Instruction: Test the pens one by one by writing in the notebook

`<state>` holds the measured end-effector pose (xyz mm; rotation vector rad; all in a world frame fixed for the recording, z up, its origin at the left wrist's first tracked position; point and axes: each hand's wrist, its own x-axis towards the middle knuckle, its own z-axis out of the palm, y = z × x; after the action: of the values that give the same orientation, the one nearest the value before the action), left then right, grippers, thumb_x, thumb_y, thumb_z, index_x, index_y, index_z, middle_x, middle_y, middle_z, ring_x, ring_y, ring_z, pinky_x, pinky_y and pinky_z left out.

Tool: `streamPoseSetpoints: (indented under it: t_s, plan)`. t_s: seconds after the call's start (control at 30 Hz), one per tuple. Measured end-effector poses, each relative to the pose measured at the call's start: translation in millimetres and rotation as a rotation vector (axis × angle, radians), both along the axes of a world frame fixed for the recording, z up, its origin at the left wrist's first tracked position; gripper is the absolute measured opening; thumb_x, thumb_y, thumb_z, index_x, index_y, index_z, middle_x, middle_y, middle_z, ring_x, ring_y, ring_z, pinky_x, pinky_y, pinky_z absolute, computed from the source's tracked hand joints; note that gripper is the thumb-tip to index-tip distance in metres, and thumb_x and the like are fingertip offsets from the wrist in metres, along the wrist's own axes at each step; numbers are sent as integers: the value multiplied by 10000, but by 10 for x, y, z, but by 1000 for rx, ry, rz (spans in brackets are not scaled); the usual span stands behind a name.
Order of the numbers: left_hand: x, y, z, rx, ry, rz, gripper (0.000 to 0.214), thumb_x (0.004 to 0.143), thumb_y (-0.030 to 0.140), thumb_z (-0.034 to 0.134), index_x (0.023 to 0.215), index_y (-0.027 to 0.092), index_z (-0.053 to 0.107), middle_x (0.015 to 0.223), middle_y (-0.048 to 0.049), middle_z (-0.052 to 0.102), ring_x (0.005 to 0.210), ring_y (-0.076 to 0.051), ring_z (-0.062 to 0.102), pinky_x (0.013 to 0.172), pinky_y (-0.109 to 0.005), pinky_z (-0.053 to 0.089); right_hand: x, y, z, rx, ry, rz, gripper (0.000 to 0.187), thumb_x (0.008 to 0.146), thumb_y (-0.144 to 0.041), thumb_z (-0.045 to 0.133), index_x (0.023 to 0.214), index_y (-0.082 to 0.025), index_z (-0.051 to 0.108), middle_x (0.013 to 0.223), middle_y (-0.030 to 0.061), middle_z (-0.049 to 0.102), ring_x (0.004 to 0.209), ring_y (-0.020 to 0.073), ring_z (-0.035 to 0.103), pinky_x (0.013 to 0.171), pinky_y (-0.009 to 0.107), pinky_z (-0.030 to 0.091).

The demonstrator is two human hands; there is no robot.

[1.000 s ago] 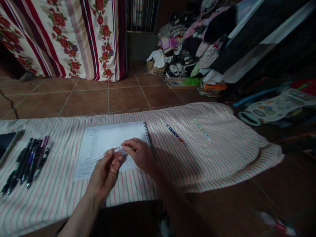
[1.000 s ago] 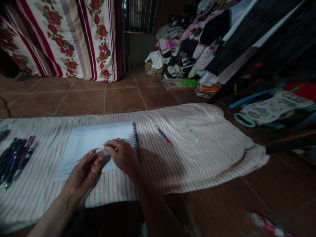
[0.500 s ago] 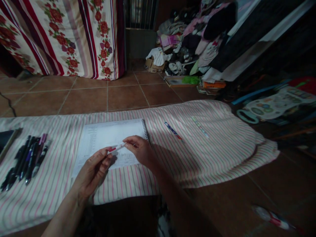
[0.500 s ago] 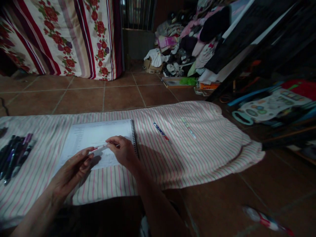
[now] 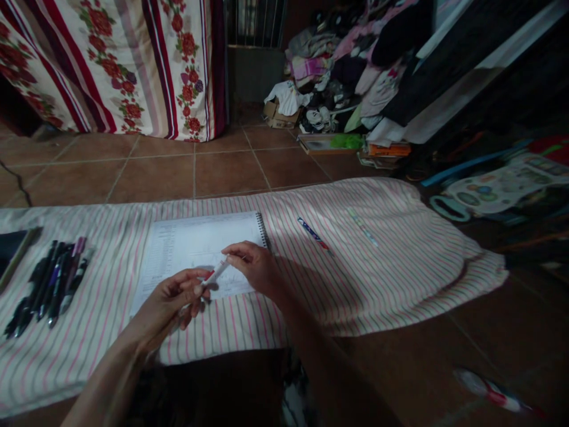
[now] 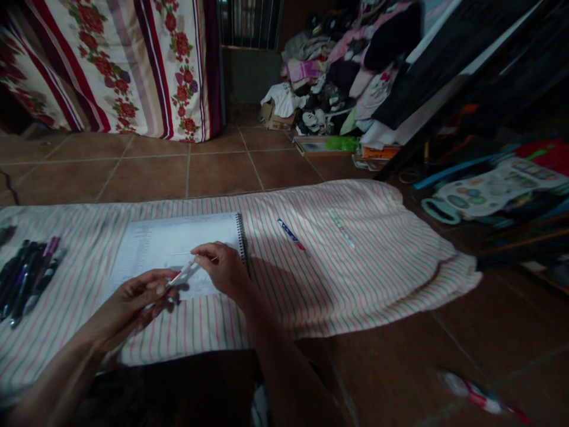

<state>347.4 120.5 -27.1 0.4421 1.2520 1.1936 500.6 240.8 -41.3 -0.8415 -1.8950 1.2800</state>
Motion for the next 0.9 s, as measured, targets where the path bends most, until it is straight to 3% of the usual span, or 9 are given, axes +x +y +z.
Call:
streamPoseSetpoints:
  t_s: [0.17, 0.33, 0.57, 0.77, 0.9]
  plan:
    - [42, 8, -87, 20, 77, 72, 288, 660, 180, 731, 937, 126, 675, 623, -32, 620, 469, -76, 510, 397, -147, 359, 66, 78, -50, -18, 15, -26, 312, 763, -211, 564, 1069, -212, 623, 874, 24, 690, 724, 120, 638, 620, 223, 502]
    - [58, 27, -45, 3, 239, 118, 225, 656, 188, 717, 866, 117, 674, 581, -19, 609, 429, -74, 502, 388, -144, 370, 210, 265, -143, 15, -64, -291, 221, 765, -250, 557, 948, -179, 659, 813, 40, 671, 667, 130, 621, 611, 239, 489]
    - [5, 10, -116, -20, 456, 155, 187, 656, 141, 662, 838, 167, 694, 550, 13, 610, 484, -102, 554, 456, -155, 421, 217, 305, -188, 40, -90, -291, 194, 746, -264, 571, 890, -174, 665, 770, 28, 652, 609, 121, 589, 612, 242, 476]
    - [-17, 20, -143, 101, 955, 85, 194, 652, 214, 649, 839, 210, 701, 733, -23, 669, 656, -156, 600, 616, -223, 468, 157, 261, -178, 64, -173, -279, 170, 754, -254, 571, 874, -191, 672, 783, 19, 667, 622, 126, 593, 619, 250, 473]
    - [-40, 20, -116, 109, 1237, -48, 294, 777, 303, 456, 943, 194, 672, 763, -38, 665, 687, -198, 609, 662, -324, 478, 113, 224, -147, 137, -198, -241, 153, 764, -193, 557, 853, -183, 681, 833, 37, 674, 657, 129, 602, 668, 265, 478]
